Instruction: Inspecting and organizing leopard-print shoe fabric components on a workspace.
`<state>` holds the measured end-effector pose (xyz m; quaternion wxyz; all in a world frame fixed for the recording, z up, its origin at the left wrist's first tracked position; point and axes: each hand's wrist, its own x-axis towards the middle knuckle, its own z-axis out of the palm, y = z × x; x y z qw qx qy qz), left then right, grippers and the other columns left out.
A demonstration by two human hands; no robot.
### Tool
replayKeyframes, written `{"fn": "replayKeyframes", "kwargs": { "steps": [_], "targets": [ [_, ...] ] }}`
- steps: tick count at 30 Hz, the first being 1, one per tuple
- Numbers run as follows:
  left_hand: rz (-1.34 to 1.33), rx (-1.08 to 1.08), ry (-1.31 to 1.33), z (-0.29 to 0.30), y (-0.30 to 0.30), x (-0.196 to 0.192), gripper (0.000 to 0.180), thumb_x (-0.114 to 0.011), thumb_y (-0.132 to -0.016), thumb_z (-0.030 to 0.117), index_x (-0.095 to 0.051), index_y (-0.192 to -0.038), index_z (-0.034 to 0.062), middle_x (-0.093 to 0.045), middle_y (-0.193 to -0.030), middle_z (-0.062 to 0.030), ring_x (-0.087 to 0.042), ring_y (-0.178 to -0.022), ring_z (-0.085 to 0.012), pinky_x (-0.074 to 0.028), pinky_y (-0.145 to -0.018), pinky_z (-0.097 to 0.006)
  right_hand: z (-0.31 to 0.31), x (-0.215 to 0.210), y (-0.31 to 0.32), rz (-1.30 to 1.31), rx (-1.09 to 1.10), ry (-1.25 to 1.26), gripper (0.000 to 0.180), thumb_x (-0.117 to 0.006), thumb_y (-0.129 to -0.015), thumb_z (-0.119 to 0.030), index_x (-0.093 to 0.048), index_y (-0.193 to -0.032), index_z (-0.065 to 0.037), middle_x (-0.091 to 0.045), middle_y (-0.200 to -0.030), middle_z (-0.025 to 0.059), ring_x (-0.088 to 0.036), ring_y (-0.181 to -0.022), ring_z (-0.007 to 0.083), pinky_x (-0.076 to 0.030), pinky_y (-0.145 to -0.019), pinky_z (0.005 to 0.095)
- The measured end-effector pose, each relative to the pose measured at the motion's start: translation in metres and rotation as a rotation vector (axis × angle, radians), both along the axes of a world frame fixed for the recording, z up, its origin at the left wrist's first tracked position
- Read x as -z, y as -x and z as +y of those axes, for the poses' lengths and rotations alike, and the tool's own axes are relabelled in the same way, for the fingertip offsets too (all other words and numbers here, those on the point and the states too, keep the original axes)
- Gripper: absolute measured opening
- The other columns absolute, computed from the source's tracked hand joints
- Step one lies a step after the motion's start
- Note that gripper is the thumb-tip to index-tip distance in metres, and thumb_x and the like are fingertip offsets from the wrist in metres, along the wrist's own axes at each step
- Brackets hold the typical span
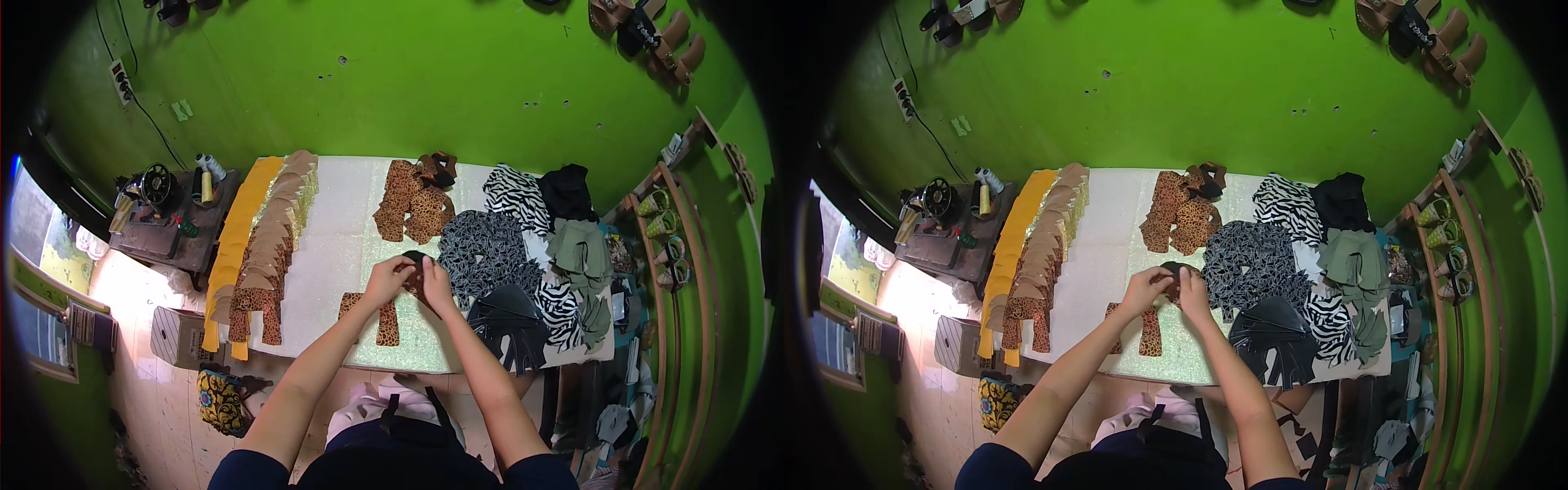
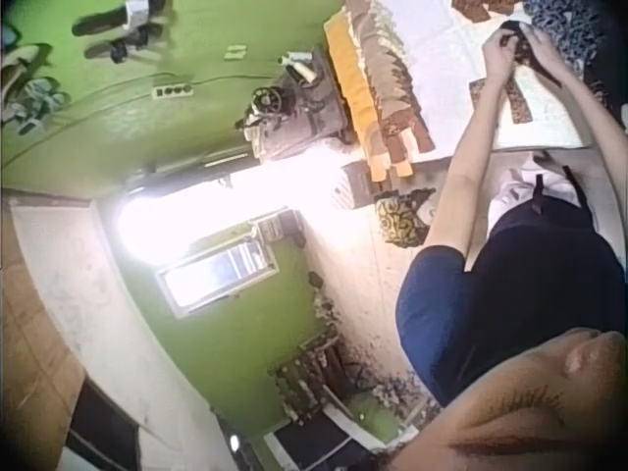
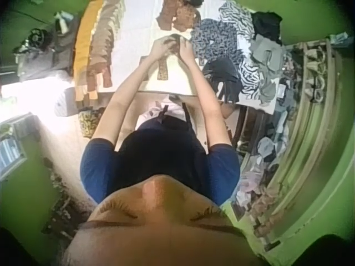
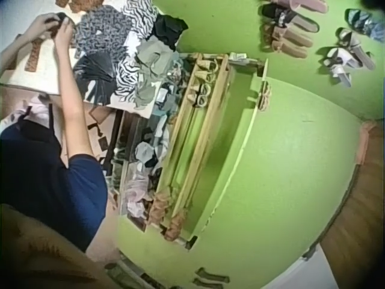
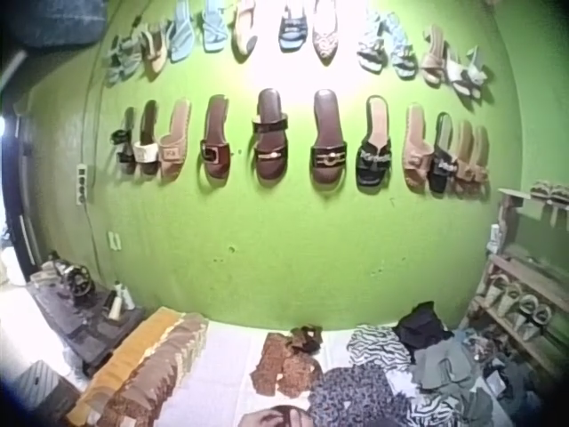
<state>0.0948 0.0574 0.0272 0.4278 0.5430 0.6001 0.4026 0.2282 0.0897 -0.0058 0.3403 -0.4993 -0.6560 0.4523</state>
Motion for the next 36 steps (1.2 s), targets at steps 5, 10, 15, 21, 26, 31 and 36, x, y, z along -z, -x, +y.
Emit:
{"fn": "replayKeyframes", "kwargs": {
  "steps": [5, 10, 15, 21, 26, 31, 36],
  "targets": [
    [-0.024, -0.248, -0.050, 0.005, 0.021, 0.023, 0.017, -0.061, -0.081, 0.011, -0.061, -0.093, -0.0005, -0.061, -0.074, -0.0035, -0.056, -0.068, -0.0075, -0.045, -0.062, -0.022, 0.018, 0.003, -0.020, 0.322, 0.395, 0.105, 0.048, -0.031, -0.095, -0.039, -0.056, -0.098, 0.002, -0.060, -0.080, 0.0092, -0.058, -0.069, 0.0160, -0.047, -0.064, 0.0279],
    [0.205, -0.477, -0.114, 0.006, 0.039, 0.038, 0.030, -0.056, -0.084, 0.016, -0.056, -0.108, -0.0019, -0.063, -0.091, -0.0152, -0.060, -0.083, -0.0212, -0.046, -0.075, -0.030, 0.021, -0.007, -0.039, 0.188, 0.451, 0.067, 0.046, -0.035, -0.095, -0.037, -0.056, -0.093, 0.003, -0.059, -0.079, 0.0078, -0.055, -0.069, 0.0167, -0.046, -0.068, 0.0295],
    [0.494, -0.388, -0.263, -0.002, 0.004, 0.035, 0.049, -0.046, -0.088, 0.030, -0.047, -0.117, -0.0093, -0.045, -0.120, -0.0284, -0.041, -0.114, -0.0384, -0.031, -0.097, -0.041, -0.004, -0.011, -0.001, 0.009, 0.179, -0.097, 0.046, -0.031, -0.095, -0.028, -0.040, -0.126, 0.003, -0.044, -0.126, 0.0218, -0.042, -0.118, 0.0313, -0.030, -0.100, 0.0343],
    [-0.390, -0.153, 0.137, -0.020, 0.007, 0.017, 0.036, -0.050, -0.090, 0.026, -0.054, -0.107, -0.0053, -0.060, -0.091, -0.0094, -0.058, -0.081, -0.0158, -0.046, -0.075, -0.028, -0.026, -0.009, 0.031, -0.081, -0.232, -0.055, 0.059, -0.044, -0.088, -0.024, -0.019, -0.137, -0.003, -0.020, -0.141, 0.0227, -0.014, -0.133, 0.0316, -0.015, -0.107, 0.0380],
    [-0.450, -0.218, 0.175, -0.034, 0.050, 0.015, 0.024, -0.051, -0.087, 0.006, -0.052, -0.109, -0.0039, -0.059, -0.092, -0.0100, -0.061, -0.076, -0.0158, -0.051, -0.068, -0.024, -0.019, -0.003, 0.030, 0.104, -0.326, 0.066, 0.077, -0.053, -0.080, -0.021, -0.008, -0.141, -0.009, -0.011, -0.144, 0.0216, -0.005, -0.135, 0.0305, -0.012, -0.107, 0.0378],
    [-0.387, -0.184, 0.236, -0.056, 0.082, 0.024, 0.020, -0.051, -0.087, 0.006, -0.054, -0.104, -0.0039, -0.059, -0.090, -0.0086, -0.060, -0.074, -0.0137, -0.051, -0.067, -0.023, -0.019, 0.004, 0.036, -0.014, -0.338, 0.211, 0.045, -0.063, -0.080, -0.024, -0.051, -0.115, 0.000, -0.058, -0.101, 0.0117, -0.055, -0.092, 0.0177, -0.043, -0.077, 0.0279],
    [-0.322, -0.248, 0.234, -0.076, 0.096, 0.047, 0.017, -0.052, -0.086, 0.006, -0.055, -0.099, -0.0045, -0.061, -0.085, -0.0073, -0.059, -0.073, -0.0113, -0.049, -0.065, -0.022, -0.031, 0.028, 0.041, -0.039, -0.368, 0.293, 0.025, -0.065, -0.079, -0.020, -0.060, -0.093, 0.000, -0.059, -0.076, 0.0007, -0.054, -0.072, 0.0117, -0.043, -0.066, 0.0270]
  ]
}}
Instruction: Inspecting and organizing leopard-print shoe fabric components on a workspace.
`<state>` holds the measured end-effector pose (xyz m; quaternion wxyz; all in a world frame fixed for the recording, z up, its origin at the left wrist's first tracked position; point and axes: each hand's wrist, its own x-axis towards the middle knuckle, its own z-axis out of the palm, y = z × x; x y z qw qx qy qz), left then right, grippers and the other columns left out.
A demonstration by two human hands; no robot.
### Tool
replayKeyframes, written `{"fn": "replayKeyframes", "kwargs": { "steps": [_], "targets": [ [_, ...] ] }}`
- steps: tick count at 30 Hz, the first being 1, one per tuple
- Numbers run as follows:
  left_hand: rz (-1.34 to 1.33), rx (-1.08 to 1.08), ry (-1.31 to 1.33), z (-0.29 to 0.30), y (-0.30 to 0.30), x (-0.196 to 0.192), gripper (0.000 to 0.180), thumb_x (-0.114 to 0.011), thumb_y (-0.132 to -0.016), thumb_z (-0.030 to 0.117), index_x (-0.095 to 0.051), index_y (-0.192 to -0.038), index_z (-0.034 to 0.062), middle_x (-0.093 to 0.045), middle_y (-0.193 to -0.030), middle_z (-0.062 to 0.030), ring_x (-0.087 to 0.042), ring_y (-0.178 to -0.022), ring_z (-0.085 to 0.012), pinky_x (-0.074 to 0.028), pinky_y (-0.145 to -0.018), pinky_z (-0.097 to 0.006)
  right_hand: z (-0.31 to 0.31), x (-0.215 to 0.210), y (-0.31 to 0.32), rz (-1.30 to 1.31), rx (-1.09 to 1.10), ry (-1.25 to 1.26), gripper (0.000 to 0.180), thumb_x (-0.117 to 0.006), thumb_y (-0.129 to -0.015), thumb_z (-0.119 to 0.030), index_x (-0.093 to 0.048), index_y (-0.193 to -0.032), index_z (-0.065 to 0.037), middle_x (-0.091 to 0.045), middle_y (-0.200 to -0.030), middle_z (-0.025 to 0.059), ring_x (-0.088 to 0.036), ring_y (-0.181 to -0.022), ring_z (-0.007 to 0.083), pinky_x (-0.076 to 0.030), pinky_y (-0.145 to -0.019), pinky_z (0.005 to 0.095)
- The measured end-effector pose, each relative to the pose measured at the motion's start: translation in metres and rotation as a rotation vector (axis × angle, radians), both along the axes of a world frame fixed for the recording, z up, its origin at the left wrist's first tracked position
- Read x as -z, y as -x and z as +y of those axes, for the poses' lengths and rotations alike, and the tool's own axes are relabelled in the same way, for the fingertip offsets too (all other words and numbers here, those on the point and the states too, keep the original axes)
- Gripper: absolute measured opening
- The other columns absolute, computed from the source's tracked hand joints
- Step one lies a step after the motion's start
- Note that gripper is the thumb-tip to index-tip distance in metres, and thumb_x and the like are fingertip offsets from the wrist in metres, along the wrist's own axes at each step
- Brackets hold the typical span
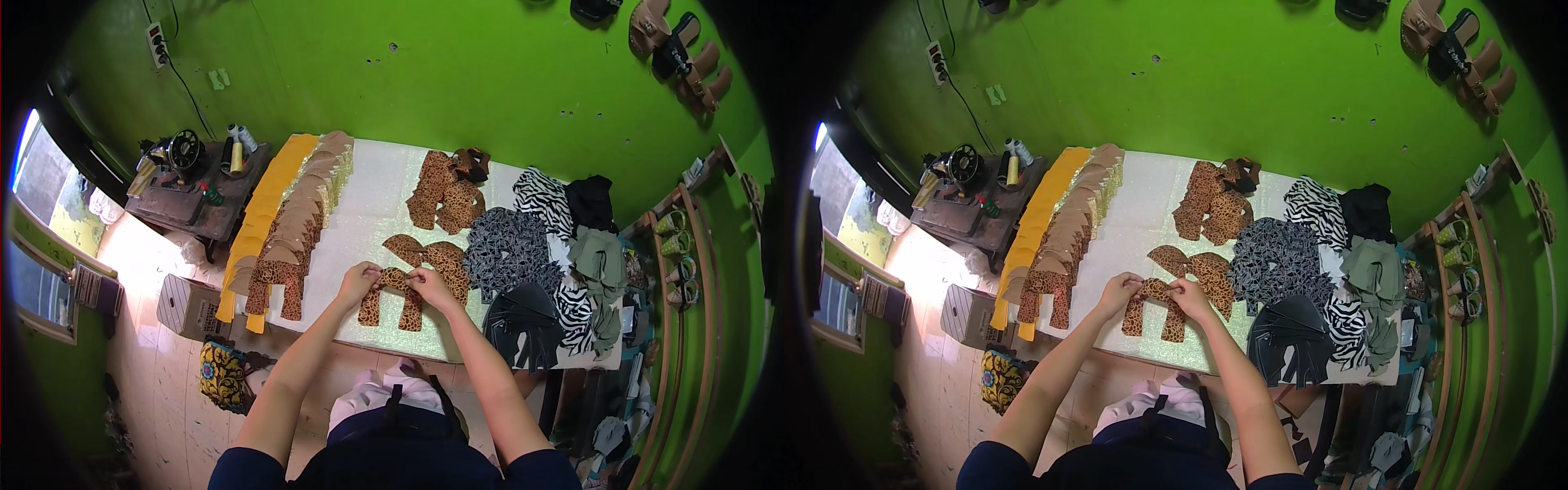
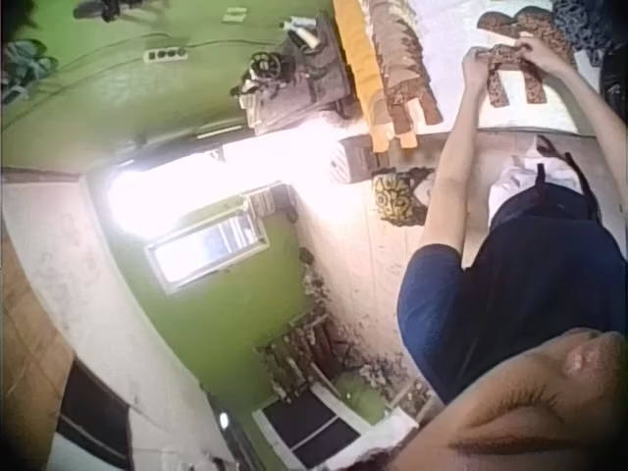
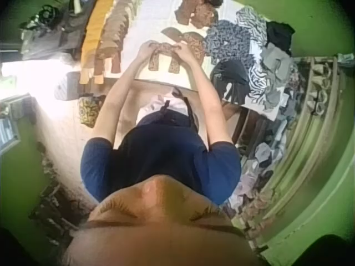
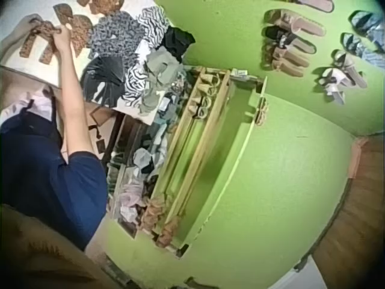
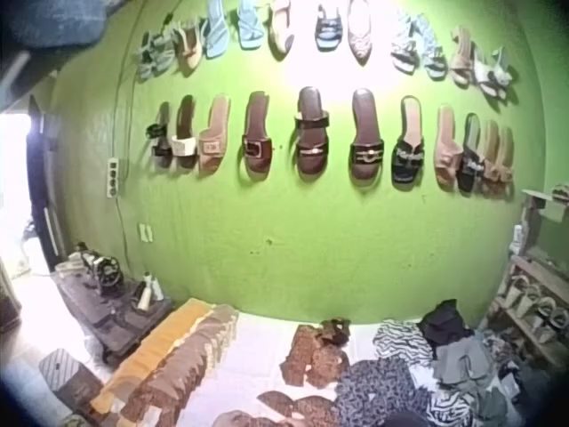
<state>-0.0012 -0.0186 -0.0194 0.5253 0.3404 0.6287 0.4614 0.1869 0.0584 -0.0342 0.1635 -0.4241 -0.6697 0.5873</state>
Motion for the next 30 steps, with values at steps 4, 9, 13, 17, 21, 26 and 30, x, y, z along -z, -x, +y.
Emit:
{"fn": "replayKeyframes", "kwargs": {
  "steps": [4, 9, 13, 17, 21, 26, 30],
  "targets": [
    [0.400, 0.076, -0.073, -0.014, 0.005, 0.020, 0.016, -0.053, -0.083, 0.007, -0.058, -0.094, -0.0042, -0.062, -0.072, -0.0078, -0.059, -0.064, -0.0123, -0.047, -0.061, -0.024, -0.010, 0.005, 0.010, -0.142, 0.023, -0.248, 0.022, -0.065, -0.077, -0.020, -0.062, -0.092, -0.004, -0.063, -0.076, 0.0084, -0.059, -0.069, 0.0184, -0.045, -0.064, 0.0308],
    [0.590, 0.074, -0.087, -0.012, -0.006, 0.016, 0.015, -0.054, -0.079, 0.004, -0.058, -0.092, -0.0015, -0.062, -0.077, -0.0147, -0.061, -0.070, -0.0241, -0.049, -0.066, -0.031, -0.014, 0.010, 0.013, -0.376, 0.067, -0.365, 0.021, -0.063, -0.078, -0.025, -0.062, -0.086, -0.005, -0.063, -0.074, 0.0112, -0.061, -0.067, 0.0275, -0.046, -0.063, 0.0362],
    [0.720, 0.104, -0.102, -0.010, -0.004, 0.027, 0.018, -0.053, -0.079, 0.004, -0.056, -0.096, -0.0005, -0.061, -0.080, -0.0171, -0.060, -0.076, -0.0304, -0.048, -0.071, -0.036, -0.017, 0.009, 0.020, -0.482, 0.046, -0.411, 0.018, -0.061, -0.079, -0.022, -0.060, -0.087, -0.006, -0.062, -0.081, 0.0105, -0.060, -0.073, 0.0292, -0.046, -0.064, 0.0382],
    [0.873, 0.117, -0.097, -0.010, -0.016, 0.016, 0.026, -0.054, -0.078, 0.004, -0.054, -0.103, 0.0029, -0.055, -0.100, -0.0150, -0.054, -0.092, -0.0319, -0.045, -0.079, -0.039, -0.022, 0.006, 0.017, -0.468, 0.064, -0.513, 0.030, -0.061, -0.078, -0.018, -0.050, -0.104, -0.007, -0.053, -0.092, 0.0113, -0.054, -0.089, 0.0287, -0.046, -0.071, 0.0383],
    [1.059, 0.129, -0.256, -0.012, -0.015, 0.022, 0.030, -0.054, -0.075, 0.003, -0.055, -0.104, 0.0052, -0.048, -0.107, -0.0123, -0.048, -0.098, -0.0309, -0.043, -0.083, -0.039, -0.033, 0.015, 0.017, -0.435, 0.114, -0.637, 0.036, -0.062, -0.078, -0.019, -0.048, -0.108, -0.003, -0.048, -0.101, 0.0147, -0.048, -0.099, 0.0308, -0.045, -0.077, 0.0387],
    [1.115, 0.256, -0.250, -0.010, -0.008, 0.029, 0.030, -0.055, -0.073, 0.006, -0.057, -0.102, 0.0056, -0.051, -0.100, -0.0119, -0.050, -0.092, -0.0294, -0.043, -0.080, -0.038, -0.028, 0.008, 0.009, -0.480, 0.006, -0.538, 0.037, -0.065, -0.076, -0.016, -0.049, -0.104, 0.001, -0.041, -0.107, 0.0156, -0.039, -0.108, 0.0309, -0.044, -0.084, 0.0368],
    [1.148, 0.419, -0.084, -0.009, -0.001, 0.027, 0.024, -0.054, -0.074, 0.011, -0.058, -0.097, 0.0063, -0.054, -0.092, -0.0113, -0.050, -0.089, -0.0288, -0.042, -0.079, -0.038, -0.027, -0.001, 0.015, -0.558, -0.012, -0.396, 0.024, -0.067, -0.074, -0.018, -0.054, -0.090, -0.006, -0.045, -0.100, 0.0123, -0.044, -0.102, 0.0296, -0.042, -0.081, 0.0381]
  ]
}}
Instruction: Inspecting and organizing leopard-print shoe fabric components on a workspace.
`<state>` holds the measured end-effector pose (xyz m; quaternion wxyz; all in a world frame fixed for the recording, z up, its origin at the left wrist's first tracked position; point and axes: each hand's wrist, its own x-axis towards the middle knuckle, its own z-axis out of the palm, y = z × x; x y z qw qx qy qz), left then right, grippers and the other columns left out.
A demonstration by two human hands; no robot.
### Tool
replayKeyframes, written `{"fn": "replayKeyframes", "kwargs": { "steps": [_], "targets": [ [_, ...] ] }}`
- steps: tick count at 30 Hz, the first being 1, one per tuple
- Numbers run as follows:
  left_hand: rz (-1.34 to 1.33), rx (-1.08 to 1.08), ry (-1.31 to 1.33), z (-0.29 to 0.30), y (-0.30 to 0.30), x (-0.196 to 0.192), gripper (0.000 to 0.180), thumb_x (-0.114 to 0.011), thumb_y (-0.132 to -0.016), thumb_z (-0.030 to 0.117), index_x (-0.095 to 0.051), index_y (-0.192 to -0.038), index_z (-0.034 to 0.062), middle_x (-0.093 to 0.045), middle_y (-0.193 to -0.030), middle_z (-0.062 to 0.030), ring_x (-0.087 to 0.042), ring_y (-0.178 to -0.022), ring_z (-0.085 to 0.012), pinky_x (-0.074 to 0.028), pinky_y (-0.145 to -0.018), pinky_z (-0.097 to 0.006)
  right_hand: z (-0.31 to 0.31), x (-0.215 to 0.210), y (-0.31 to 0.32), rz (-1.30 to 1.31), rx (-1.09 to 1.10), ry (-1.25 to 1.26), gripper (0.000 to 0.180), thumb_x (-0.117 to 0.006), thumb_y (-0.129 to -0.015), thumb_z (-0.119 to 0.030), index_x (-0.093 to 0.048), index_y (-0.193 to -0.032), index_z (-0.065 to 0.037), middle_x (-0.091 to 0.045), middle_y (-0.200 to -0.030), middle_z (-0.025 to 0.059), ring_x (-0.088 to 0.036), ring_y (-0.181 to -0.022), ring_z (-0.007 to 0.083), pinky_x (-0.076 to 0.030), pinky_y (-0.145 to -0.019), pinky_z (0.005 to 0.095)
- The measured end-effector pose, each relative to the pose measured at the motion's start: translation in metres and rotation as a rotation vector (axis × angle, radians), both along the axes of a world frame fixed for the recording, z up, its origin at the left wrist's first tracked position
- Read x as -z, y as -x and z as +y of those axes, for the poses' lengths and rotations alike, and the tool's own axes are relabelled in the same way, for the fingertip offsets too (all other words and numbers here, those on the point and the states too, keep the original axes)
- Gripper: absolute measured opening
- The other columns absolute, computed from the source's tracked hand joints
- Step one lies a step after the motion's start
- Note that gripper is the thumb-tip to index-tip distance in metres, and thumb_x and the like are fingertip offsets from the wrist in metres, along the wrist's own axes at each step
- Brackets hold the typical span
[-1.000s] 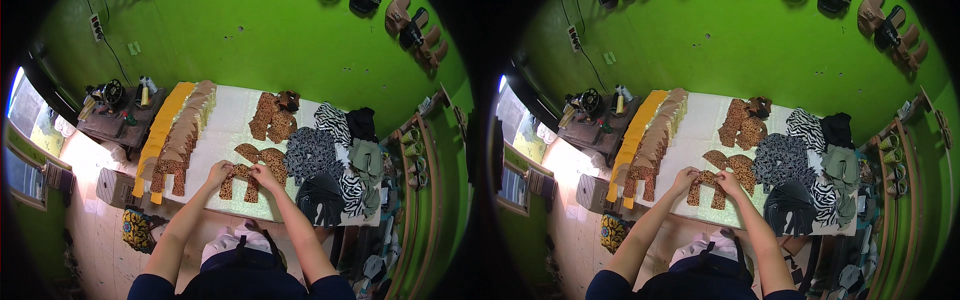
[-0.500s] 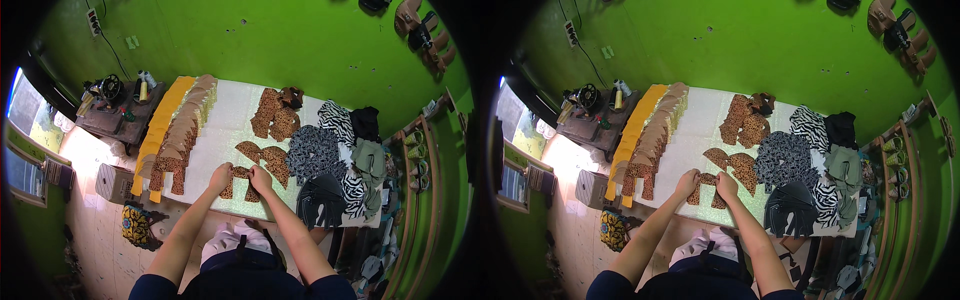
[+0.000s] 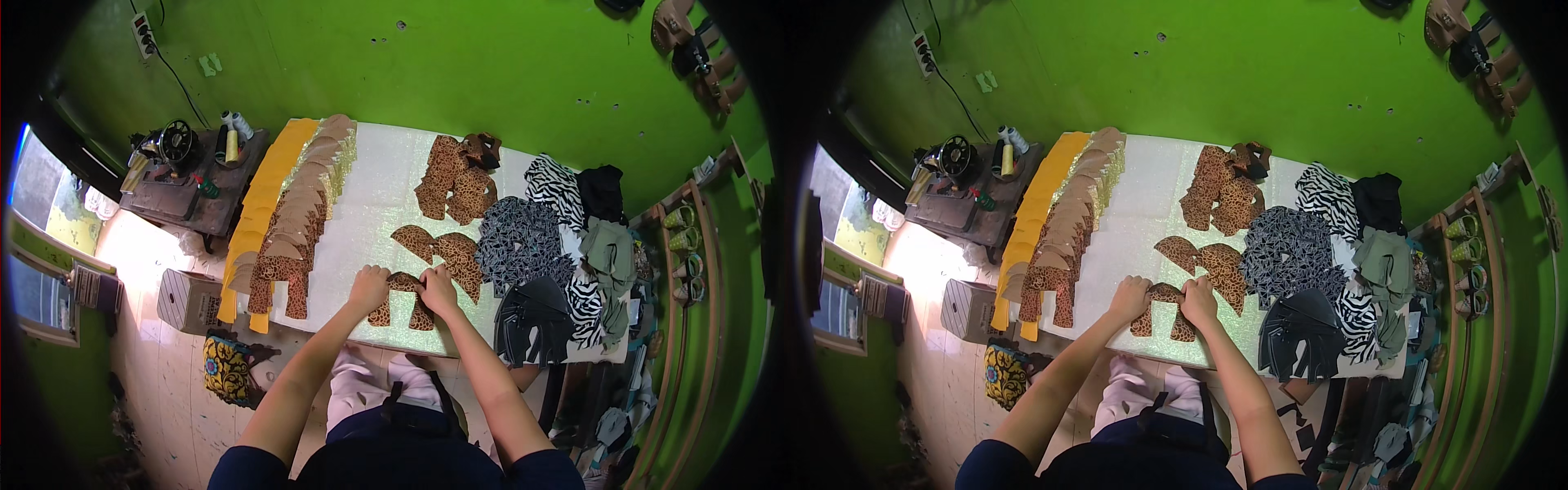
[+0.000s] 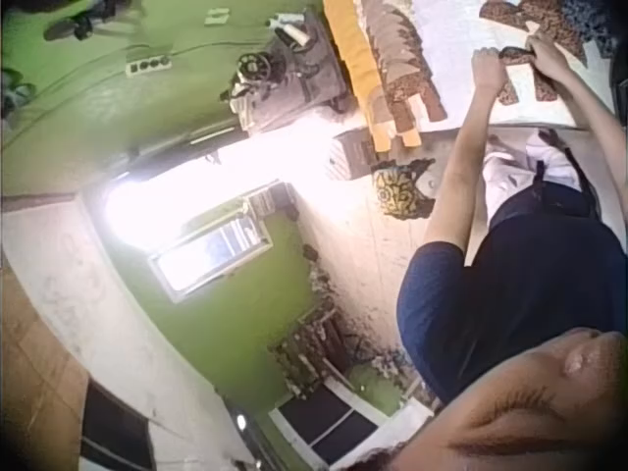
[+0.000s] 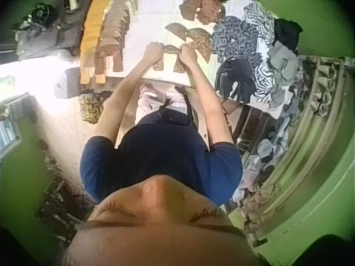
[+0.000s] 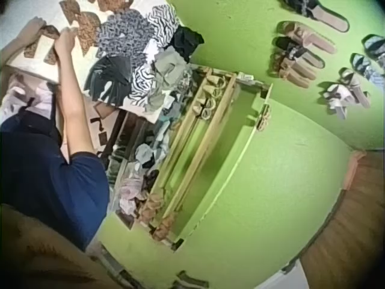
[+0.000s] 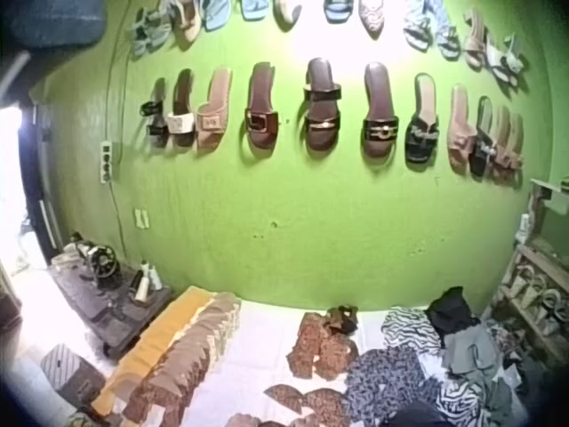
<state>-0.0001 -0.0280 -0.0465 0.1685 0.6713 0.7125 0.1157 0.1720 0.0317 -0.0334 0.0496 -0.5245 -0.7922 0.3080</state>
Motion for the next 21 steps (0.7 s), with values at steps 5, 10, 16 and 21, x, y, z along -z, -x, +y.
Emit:
{"fn": "replayKeyframes", "kwargs": {
  "steps": [5, 10, 16, 21],
  "targets": [
    [-0.194, -0.029, -0.032, -0.017, 0.022, -0.009, 0.020, -0.052, -0.079, 0.013, -0.056, -0.096, 0.0031, -0.057, -0.087, -0.0175, -0.055, -0.084, -0.0318, -0.044, -0.076, -0.040, -0.002, -0.003, 0.009, 0.174, -0.072, 0.114, 0.016, -0.064, -0.074, -0.011, -0.051, -0.082, -0.006, -0.057, -0.069, 0.0093, -0.056, -0.064, 0.0255, -0.044, -0.061, 0.0346],
    [-0.509, -0.227, -0.047, -0.048, 0.091, -0.037, 0.023, -0.057, -0.082, 0.018, -0.055, -0.097, 0.0016, -0.057, -0.064, -0.0205, -0.059, -0.064, -0.0341, -0.046, -0.061, -0.040, -0.013, 0.007, 0.061, 0.581, 0.028, 0.361, 0.015, -0.060, -0.079, -0.008, -0.051, -0.091, -0.003, -0.056, -0.085, 0.0064, -0.054, -0.084, 0.0162, -0.043, -0.076, 0.0283],
    [-0.487, -0.346, -0.062, -0.102, 0.196, -0.030, 0.028, -0.062, -0.078, 0.017, -0.055, -0.099, -0.0014, -0.061, -0.083, -0.0218, -0.060, -0.075, -0.0336, -0.047, -0.067, -0.037, -0.072, 0.007, 0.178, 0.605, 0.064, 0.297, 0.022, -0.058, -0.080, -0.007, -0.051, -0.101, -0.005, -0.059, -0.089, 0.0110, -0.057, -0.087, 0.0210, -0.044, -0.076, 0.0296],
    [-0.370, -0.360, 0.006, -0.132, 0.245, -0.017, 0.028, -0.060, -0.079, 0.016, -0.055, -0.102, 0.0004, -0.061, -0.089, -0.0235, -0.059, -0.085, -0.0380, -0.047, -0.075, -0.043, -0.112, 0.015, 0.231, 0.588, 0.017, 0.132, 0.026, -0.055, -0.079, -0.001, -0.051, -0.103, -0.007, -0.059, -0.096, 0.0138, -0.058, -0.093, 0.0293, -0.046, -0.079, 0.0362]
  ]
}}
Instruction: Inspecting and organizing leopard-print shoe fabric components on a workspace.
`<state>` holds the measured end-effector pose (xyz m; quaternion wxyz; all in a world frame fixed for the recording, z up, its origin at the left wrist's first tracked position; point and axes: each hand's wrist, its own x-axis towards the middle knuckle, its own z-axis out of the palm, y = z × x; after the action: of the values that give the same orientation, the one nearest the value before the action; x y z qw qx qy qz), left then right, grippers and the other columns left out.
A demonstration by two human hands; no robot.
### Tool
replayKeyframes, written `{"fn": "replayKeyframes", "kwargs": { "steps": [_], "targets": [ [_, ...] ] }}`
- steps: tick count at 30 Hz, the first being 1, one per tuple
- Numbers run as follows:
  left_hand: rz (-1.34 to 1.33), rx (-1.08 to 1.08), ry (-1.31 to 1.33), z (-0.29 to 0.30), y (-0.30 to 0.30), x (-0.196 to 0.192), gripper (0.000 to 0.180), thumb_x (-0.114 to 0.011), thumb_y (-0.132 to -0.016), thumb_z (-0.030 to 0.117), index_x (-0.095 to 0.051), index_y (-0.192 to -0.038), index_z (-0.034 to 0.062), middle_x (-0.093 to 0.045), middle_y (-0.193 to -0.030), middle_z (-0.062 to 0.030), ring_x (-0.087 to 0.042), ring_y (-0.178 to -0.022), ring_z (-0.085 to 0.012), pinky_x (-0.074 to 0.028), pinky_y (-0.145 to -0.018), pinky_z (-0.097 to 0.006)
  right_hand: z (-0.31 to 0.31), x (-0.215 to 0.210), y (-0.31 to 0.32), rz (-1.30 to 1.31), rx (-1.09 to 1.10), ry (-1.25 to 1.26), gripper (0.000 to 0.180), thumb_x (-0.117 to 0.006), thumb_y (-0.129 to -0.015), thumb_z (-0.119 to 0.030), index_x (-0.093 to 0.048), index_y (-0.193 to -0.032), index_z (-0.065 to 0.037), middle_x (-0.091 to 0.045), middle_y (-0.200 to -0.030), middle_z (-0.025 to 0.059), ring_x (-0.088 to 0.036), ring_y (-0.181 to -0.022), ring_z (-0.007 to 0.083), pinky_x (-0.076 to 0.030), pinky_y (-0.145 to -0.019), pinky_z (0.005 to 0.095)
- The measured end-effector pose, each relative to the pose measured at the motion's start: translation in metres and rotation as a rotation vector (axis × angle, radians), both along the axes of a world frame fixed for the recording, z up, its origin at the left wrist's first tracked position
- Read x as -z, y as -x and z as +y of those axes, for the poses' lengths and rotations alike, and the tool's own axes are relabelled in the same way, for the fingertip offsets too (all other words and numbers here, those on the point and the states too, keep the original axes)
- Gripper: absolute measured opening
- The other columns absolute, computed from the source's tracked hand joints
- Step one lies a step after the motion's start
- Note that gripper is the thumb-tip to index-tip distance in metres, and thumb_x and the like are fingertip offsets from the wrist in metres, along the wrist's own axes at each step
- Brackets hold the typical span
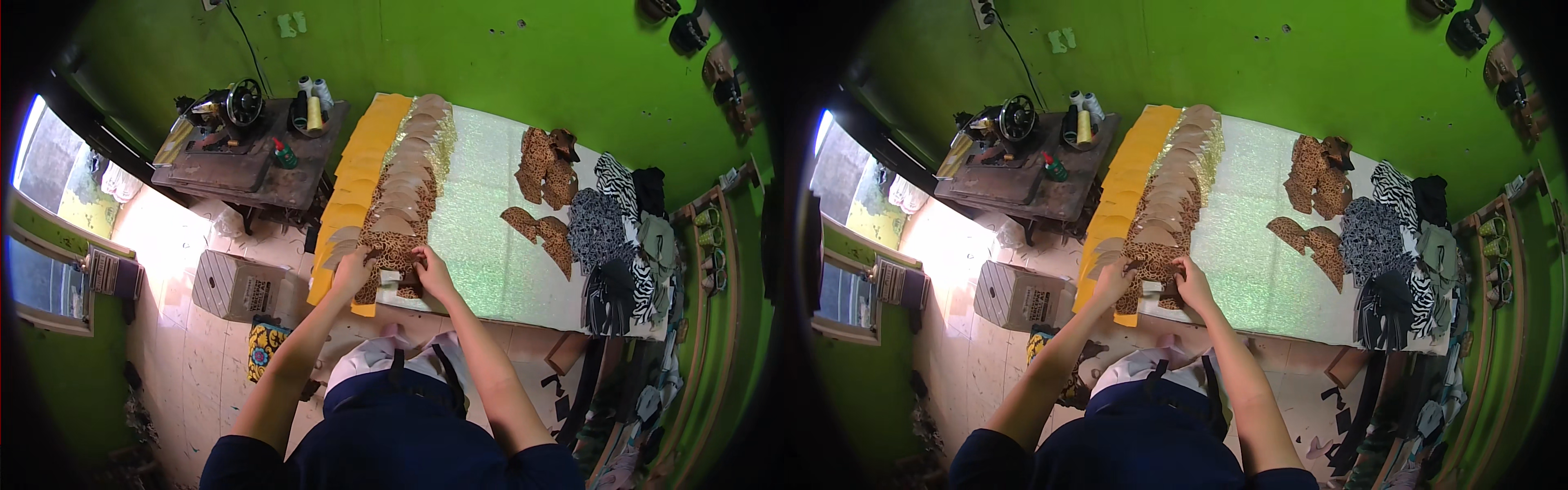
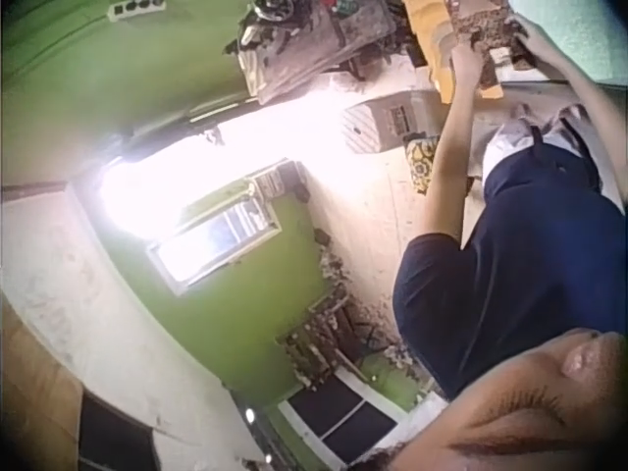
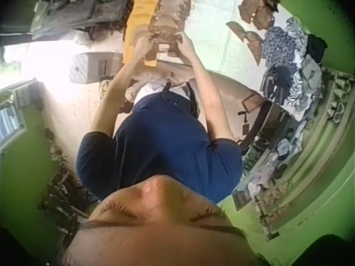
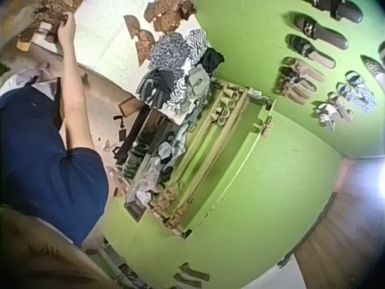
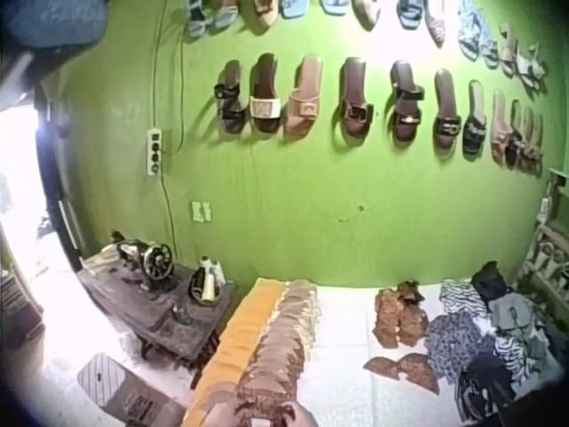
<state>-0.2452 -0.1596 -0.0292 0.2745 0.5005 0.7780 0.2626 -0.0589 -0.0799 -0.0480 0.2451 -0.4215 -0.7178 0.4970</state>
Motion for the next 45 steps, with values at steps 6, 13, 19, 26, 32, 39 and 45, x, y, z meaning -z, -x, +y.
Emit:
{"fn": "replayKeyframes", "kwargs": {
  "steps": [6, 13, 19, 26, 32, 39, 45],
  "targets": [
    [0.079, 0.063, 0.090, -0.012, 0.009, -0.003, 0.029, -0.057, -0.080, 0.018, -0.054, -0.104, 0.0028, -0.060, -0.088, -0.0228, -0.058, -0.081, -0.0390, -0.047, -0.074, -0.045, -0.016, 0.006, 0.010, -0.156, 0.030, -0.242, 0.029, -0.056, -0.078, -0.005, -0.050, -0.106, -0.007, -0.053, -0.104, 0.0142, -0.056, -0.091, 0.0333, -0.046, -0.079, 0.0389],
    [0.588, 0.171, -0.328, -0.026, -0.008, -0.004, 0.025, -0.056, -0.075, 0.017, -0.055, -0.097, 0.0047, -0.053, -0.103, -0.0108, -0.049, -0.099, -0.0259, -0.041, -0.079, -0.038, -0.035, -0.007, 0.011, -0.281, -0.003, -0.756, 0.029, -0.057, -0.074, -0.009, -0.052, -0.103, -0.006, -0.049, -0.105, 0.0117, -0.052, -0.092, 0.0307, -0.043, -0.077, 0.0394],
    [0.623, 0.414, -0.385, -0.028, -0.020, 0.009, 0.018, -0.053, -0.073, 0.015, -0.057, -0.088, 0.0055, -0.053, -0.099, -0.0087, -0.049, -0.094, -0.0236, -0.039, -0.077, -0.036, -0.040, 0.005, 0.003, -0.381, -0.170, -0.731, 0.023, -0.055, -0.075, -0.011, -0.054, -0.097, -0.003, -0.051, -0.103, 0.0112, -0.048, -0.098, 0.0291, -0.039, -0.082, 0.0394],
    [0.498, 0.495, -0.419, 0.030, -0.066, -0.002, 0.014, -0.055, -0.073, 0.014, -0.057, -0.085, 0.0056, -0.054, -0.089, -0.0083, -0.051, -0.085, -0.0243, -0.040, -0.074, -0.036, -0.003, -0.006, -0.036, -0.214, 0.066, -0.692, 0.022, -0.058, -0.072, -0.006, -0.056, -0.094, -0.004, -0.051, -0.096, 0.0105, -0.051, -0.089, 0.0288, -0.040, -0.077, 0.0391],
    [0.378, 0.603, -0.428, 0.109, -0.141, 0.001, 0.009, -0.054, -0.075, 0.013, -0.059, -0.080, 0.0070, -0.056, -0.076, -0.0079, -0.055, -0.071, -0.0258, -0.042, -0.064, -0.038, 0.057, -0.005, -0.113, -0.302, 0.258, -0.647, 0.019, -0.057, -0.074, -0.008, -0.057, -0.092, -0.006, -0.052, -0.096, 0.0108, -0.052, -0.089, 0.0286, -0.040, -0.078, 0.0390],
    [0.381, 0.561, -0.369, 0.227, -0.210, 0.004, 0.012, -0.054, -0.075, 0.015, -0.057, -0.082, 0.0063, -0.056, -0.080, -0.0101, -0.057, -0.075, -0.0266, -0.044, -0.066, -0.039, 0.165, -0.022, -0.196, -0.365, 0.463, -0.607, 0.013, -0.053, -0.079, -0.009, -0.056, -0.091, -0.004, -0.054, -0.090, 0.0123, -0.052, -0.087, 0.0313, -0.041, -0.077, 0.0405],
    [0.404, 0.477, -0.353, 0.308, -0.253, 0.001, 0.019, -0.055, -0.075, 0.016, -0.054, -0.091, 0.0044, -0.053, -0.089, -0.0129, -0.055, -0.080, -0.0279, -0.045, -0.067, -0.040, 0.264, -0.014, -0.240, -0.497, 0.557, -0.643, 0.027, -0.056, -0.081, -0.017, -0.052, -0.104, -0.003, -0.052, -0.097, 0.0153, -0.049, -0.093, 0.0329, -0.042, -0.079, 0.0400]
  ]
}}
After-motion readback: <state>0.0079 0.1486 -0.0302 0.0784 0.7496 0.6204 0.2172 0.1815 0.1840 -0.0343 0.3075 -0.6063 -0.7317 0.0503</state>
